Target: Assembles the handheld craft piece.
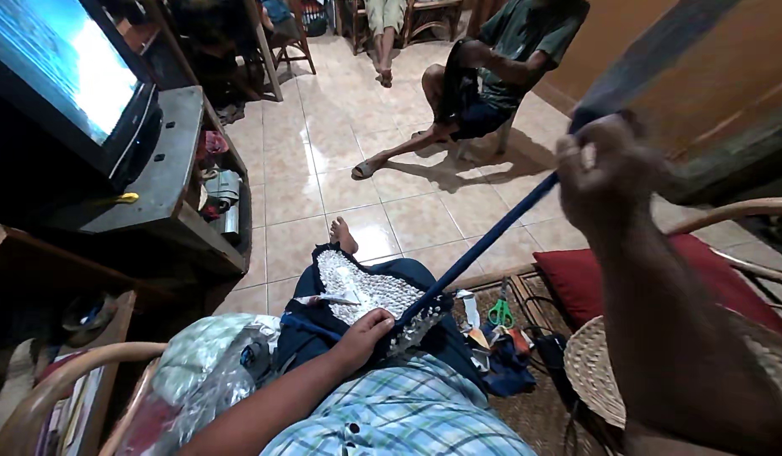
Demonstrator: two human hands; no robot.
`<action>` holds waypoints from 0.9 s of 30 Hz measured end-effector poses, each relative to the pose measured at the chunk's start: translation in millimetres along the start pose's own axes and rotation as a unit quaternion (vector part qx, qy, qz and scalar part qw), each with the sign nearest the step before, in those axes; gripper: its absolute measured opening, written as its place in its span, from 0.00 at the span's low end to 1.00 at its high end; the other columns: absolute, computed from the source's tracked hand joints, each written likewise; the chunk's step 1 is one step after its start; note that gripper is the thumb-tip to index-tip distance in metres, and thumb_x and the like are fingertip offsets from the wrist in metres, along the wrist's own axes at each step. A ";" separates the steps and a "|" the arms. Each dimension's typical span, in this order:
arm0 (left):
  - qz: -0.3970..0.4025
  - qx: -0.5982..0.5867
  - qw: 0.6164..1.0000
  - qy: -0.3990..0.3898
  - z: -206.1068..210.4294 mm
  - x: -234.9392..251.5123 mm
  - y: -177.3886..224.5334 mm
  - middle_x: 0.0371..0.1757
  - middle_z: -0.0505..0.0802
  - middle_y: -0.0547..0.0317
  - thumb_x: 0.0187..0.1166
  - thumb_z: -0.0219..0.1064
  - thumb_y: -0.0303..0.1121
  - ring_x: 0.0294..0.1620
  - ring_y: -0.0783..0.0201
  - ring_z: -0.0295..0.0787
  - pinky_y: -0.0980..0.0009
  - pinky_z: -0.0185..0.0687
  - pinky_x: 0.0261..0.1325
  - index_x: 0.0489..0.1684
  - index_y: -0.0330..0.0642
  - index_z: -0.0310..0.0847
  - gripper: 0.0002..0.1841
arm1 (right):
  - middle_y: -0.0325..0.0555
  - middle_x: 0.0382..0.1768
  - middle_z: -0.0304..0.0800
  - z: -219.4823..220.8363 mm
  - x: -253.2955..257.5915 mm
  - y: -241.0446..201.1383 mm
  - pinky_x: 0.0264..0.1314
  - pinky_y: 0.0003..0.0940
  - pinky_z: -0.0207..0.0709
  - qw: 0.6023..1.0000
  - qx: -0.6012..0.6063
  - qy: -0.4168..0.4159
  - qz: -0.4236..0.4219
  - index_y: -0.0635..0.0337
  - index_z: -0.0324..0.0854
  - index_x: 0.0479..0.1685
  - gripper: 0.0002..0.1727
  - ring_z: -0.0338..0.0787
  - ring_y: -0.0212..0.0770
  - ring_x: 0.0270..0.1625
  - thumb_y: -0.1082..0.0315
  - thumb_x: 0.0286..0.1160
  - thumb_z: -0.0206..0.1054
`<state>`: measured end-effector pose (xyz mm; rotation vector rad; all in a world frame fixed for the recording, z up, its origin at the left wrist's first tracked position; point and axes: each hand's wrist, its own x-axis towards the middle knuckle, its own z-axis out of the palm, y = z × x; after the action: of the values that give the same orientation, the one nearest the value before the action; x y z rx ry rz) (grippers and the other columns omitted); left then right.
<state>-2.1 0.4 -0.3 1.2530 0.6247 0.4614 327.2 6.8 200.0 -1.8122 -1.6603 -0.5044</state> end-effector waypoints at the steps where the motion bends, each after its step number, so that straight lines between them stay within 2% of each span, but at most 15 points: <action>1: 0.000 -0.002 1.000 0.001 0.0 0.3 -0.3 0.40 0.84 0.65 0.92 0.51 0.33 0.40 0.77 0.82 0.76 0.81 0.50 0.51 0.37 0.76 0.11 | 0.78 0.52 0.83 6.7 -2.2 3.4 0.61 0.74 0.73 0.990 -0.011 -0.123 0.064 0.77 0.79 0.51 0.20 0.84 0.77 0.59 0.63 0.89 0.54; 2: 0.001 0.000 1.000 0.004 0.0 0.0 0.1 0.41 0.84 0.64 0.92 0.51 0.33 0.41 0.76 0.82 0.76 0.81 0.50 0.51 0.37 0.76 0.10 | 0.77 0.46 0.85 17.6 -8.9 8.8 0.53 0.76 0.75 0.961 -0.033 -0.255 0.106 0.75 0.81 0.49 0.17 0.87 0.77 0.52 0.65 0.88 0.57; 3: 0.004 0.005 1.000 0.007 -0.1 -0.5 0.6 0.42 0.84 0.63 0.91 0.52 0.32 0.42 0.76 0.83 0.76 0.81 0.52 0.52 0.36 0.76 0.10 | 0.71 0.41 0.87 32.4 -21.5 15.2 0.50 0.73 0.75 0.919 -0.055 -0.371 0.123 0.72 0.84 0.45 0.15 0.88 0.72 0.48 0.65 0.86 0.61; 4: 0.010 0.013 1.000 0.011 -0.4 -0.6 1.4 0.42 0.84 0.63 0.91 0.52 0.32 0.43 0.76 0.83 0.76 0.81 0.53 0.52 0.35 0.76 0.10 | 0.67 0.41 0.89 49.8 -34.2 17.9 0.52 0.70 0.76 0.874 -0.079 -0.463 0.120 0.68 0.87 0.45 0.15 0.89 0.68 0.49 0.62 0.85 0.64; 5: 0.017 0.024 0.999 0.016 -0.6 -0.6 2.2 0.43 0.84 0.62 0.90 0.53 0.31 0.44 0.76 0.83 0.76 0.81 0.54 0.53 0.34 0.76 0.10 | 0.65 0.45 0.91 63.2 -43.3 8.9 0.55 0.72 0.77 0.843 -0.091 -0.522 0.095 0.65 0.88 0.49 0.16 0.90 0.68 0.53 0.59 0.84 0.65; 6: 0.023 0.039 0.999 0.019 -0.9 -0.6 2.4 0.45 0.84 0.61 0.90 0.53 0.31 0.45 0.76 0.82 0.76 0.80 0.55 0.54 0.33 0.76 0.10 | 0.64 0.50 0.92 72.0 -56.1 -4.6 0.58 0.73 0.77 0.846 -0.054 -0.527 0.054 0.63 0.89 0.55 0.17 0.90 0.68 0.56 0.58 0.83 0.67; 8: 0.029 0.063 0.997 0.024 -1.7 0.0 2.0 0.46 0.85 0.58 0.90 0.54 0.31 0.47 0.75 0.82 0.75 0.80 0.56 0.55 0.31 0.76 0.12 | 0.58 0.60 0.90 84.0 -86.0 -34.1 0.68 0.66 0.77 0.864 0.110 -0.486 -0.071 0.59 0.87 0.64 0.21 0.87 0.62 0.65 0.56 0.78 0.73; 9: 0.030 0.068 0.997 0.026 -1.7 0.6 2.4 0.46 0.85 0.58 0.90 0.54 0.31 0.47 0.75 0.83 0.75 0.81 0.56 0.56 0.31 0.76 0.12 | 0.58 0.63 0.89 89.6 -101.6 -48.1 0.73 0.63 0.75 0.854 0.201 -0.461 -0.136 0.60 0.85 0.66 0.24 0.86 0.60 0.68 0.57 0.76 0.74; 11: 0.032 0.076 0.996 0.022 -1.0 1.0 3.9 0.49 0.85 0.57 0.88 0.56 0.31 0.49 0.74 0.83 0.74 0.81 0.58 0.57 0.30 0.76 0.12 | 0.56 0.58 0.92 101.3 -133.2 -67.1 0.72 0.60 0.76 0.845 0.303 -0.372 -0.236 0.61 0.88 0.58 0.18 0.88 0.59 0.65 0.62 0.72 0.76; 13: 0.045 0.106 0.993 0.011 -1.4 -0.8 3.4 0.53 0.86 0.52 0.82 0.63 0.29 0.53 0.71 0.84 0.71 0.81 0.61 0.61 0.28 0.76 0.15 | 0.49 0.46 0.95 112.3 -157.9 -74.8 0.66 0.54 0.82 0.876 0.299 -0.241 -0.290 0.58 0.90 0.44 0.08 0.93 0.53 0.54 0.66 0.73 0.71; 15: 0.046 0.154 0.987 0.003 -2.6 -2.1 4.7 0.55 0.88 0.49 0.79 0.67 0.29 0.54 0.69 0.86 0.71 0.82 0.62 0.62 0.29 0.76 0.18 | 0.44 0.41 0.94 116.3 -170.6 -75.6 0.63 0.46 0.83 0.906 0.267 -0.137 -0.298 0.54 0.90 0.37 0.07 0.93 0.47 0.50 0.67 0.78 0.67; 18: 0.028 0.171 0.985 0.013 -2.0 -4.0 10.0 0.53 0.88 0.50 0.81 0.67 0.30 0.52 0.71 0.86 0.73 0.82 0.60 0.62 0.30 0.78 0.16 | 0.42 0.40 0.93 113.7 -181.4 -69.3 0.68 0.43 0.80 0.926 0.219 -0.067 -0.299 0.51 0.88 0.38 0.08 0.91 0.45 0.53 0.68 0.82 0.63; 21: 0.030 0.164 0.986 0.012 -1.1 -3.9 10.3 0.54 0.88 0.50 0.81 0.66 0.29 0.52 0.71 0.86 0.73 0.82 0.61 0.61 0.30 0.78 0.16 | 0.42 0.40 0.91 112.7 -191.6 -63.8 0.67 0.43 0.80 0.940 0.199 -0.064 -0.271 0.49 0.88 0.38 0.08 0.90 0.46 0.53 0.67 0.82 0.63; 24: 0.040 0.197 0.980 -0.008 -6.9 -2.5 12.3 0.54 0.88 0.50 0.81 0.66 0.32 0.52 0.69 0.86 0.72 0.82 0.60 0.62 0.31 0.79 0.16 | 0.45 0.43 0.93 111.3 -195.4 -64.5 0.60 0.48 0.84 0.940 0.221 -0.142 -0.217 0.51 0.90 0.35 0.08 0.91 0.50 0.52 0.64 0.77 0.67; 27: 0.015 0.283 0.958 -0.044 -25.5 -1.8 28.9 0.49 0.88 0.48 0.82 0.67 0.37 0.42 0.66 0.84 0.68 0.82 0.50 0.65 0.32 0.79 0.20 | 0.49 0.45 0.93 100.6 -184.3 -62.1 0.58 0.55 0.83 0.921 0.240 -0.248 -0.179 0.54 0.91 0.36 0.05 0.91 0.54 0.54 0.64 0.72 0.71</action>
<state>-19.8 25.2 23.3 1.8182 0.6871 0.2510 228.2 -62.3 17.3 -1.3342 -2.2337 0.2419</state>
